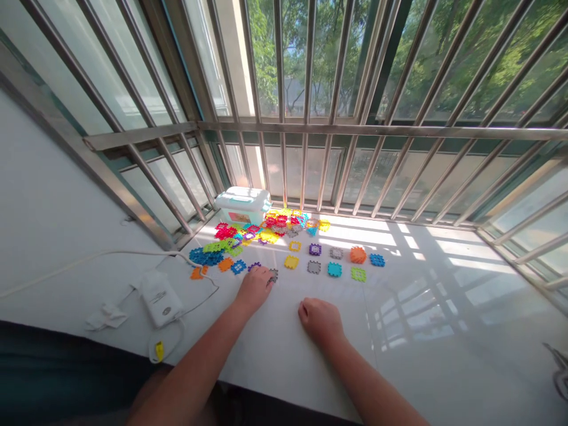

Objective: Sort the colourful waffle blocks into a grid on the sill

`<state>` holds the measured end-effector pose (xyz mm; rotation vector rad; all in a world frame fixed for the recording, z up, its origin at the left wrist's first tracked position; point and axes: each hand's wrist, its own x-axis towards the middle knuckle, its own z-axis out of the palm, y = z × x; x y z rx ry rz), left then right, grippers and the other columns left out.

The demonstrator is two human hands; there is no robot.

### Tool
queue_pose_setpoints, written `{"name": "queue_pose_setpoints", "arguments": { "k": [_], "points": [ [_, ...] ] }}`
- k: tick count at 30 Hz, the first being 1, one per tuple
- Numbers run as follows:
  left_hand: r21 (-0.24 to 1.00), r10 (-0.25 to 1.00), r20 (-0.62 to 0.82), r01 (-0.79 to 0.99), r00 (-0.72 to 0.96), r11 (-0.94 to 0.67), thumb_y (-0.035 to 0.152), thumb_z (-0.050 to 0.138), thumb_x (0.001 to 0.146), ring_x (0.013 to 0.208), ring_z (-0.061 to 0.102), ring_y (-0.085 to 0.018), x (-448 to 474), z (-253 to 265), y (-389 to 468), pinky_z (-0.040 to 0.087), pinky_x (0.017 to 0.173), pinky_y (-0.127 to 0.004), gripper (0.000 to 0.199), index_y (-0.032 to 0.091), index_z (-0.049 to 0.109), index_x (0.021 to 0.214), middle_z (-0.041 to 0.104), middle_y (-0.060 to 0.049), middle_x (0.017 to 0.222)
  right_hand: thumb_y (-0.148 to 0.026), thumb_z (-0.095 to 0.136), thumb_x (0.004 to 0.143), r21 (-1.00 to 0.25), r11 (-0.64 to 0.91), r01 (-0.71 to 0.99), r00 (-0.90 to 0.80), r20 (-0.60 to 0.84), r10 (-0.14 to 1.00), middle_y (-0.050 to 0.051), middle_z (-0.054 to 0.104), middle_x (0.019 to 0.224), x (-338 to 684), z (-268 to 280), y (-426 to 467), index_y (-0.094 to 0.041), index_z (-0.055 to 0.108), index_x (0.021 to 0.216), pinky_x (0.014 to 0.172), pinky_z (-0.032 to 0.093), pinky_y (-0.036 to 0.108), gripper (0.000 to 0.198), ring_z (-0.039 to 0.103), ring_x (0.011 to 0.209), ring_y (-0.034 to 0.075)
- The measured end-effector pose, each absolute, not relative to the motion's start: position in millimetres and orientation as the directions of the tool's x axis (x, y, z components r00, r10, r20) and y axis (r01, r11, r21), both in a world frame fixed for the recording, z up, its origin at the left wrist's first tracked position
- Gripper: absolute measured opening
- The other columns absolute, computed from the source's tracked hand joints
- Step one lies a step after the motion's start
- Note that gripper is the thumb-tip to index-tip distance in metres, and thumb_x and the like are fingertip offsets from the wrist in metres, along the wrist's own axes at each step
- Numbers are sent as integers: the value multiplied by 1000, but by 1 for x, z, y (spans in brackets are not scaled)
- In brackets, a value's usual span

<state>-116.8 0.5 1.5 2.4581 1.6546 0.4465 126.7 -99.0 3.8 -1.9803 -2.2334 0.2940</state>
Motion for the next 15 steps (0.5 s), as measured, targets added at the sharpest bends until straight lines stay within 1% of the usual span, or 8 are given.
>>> {"name": "queue_pose_setpoints", "arguments": {
  "k": [4,6,8,11,15],
  "points": [
    [320,923,179,867,341,-382,21,71,92,134,58,-29,-124,0,-5,48,113,-45,18,27,80,107,69,-10,140,-35,48,111,-236,113,965,-124,-35,992,5,80,93,127,5,-99,-24,75,90,69,40,28,36,75,84,19],
    [335,914,168,851,369,-405,21,73,91,133,59,-29,-126,2,-7,48,113,-45,13,26,79,102,72,-9,136,-34,47,111,-234,120,965,-130,-28,991,5,79,93,127,4,-99,-24,75,91,70,40,28,36,74,84,19],
    [349,903,164,833,398,-430,22,75,89,127,61,-29,-128,4,-8,49,111,-44,12,26,76,101,75,-8,126,-34,46,111,-234,123,964,-131,-20,991,5,79,92,127,2,-98,-24,74,90,70,40,28,36,74,83,19],
    [370,891,189,811,412,-453,25,77,87,118,63,-28,-130,6,-9,51,108,-43,24,24,72,110,75,-8,116,-34,46,111,-239,114,964,-121,-15,992,5,79,91,126,0,-98,-23,73,89,69,39,28,36,74,82,19],
    [417,887,234,782,399,-462,27,77,84,115,64,-28,-130,-1,-9,52,107,-41,36,24,67,119,73,-8,117,-35,46,110,-243,107,964,-113,-13,993,5,80,92,126,1,-98,-23,74,90,68,38,28,36,74,82,19]
  ]
}}
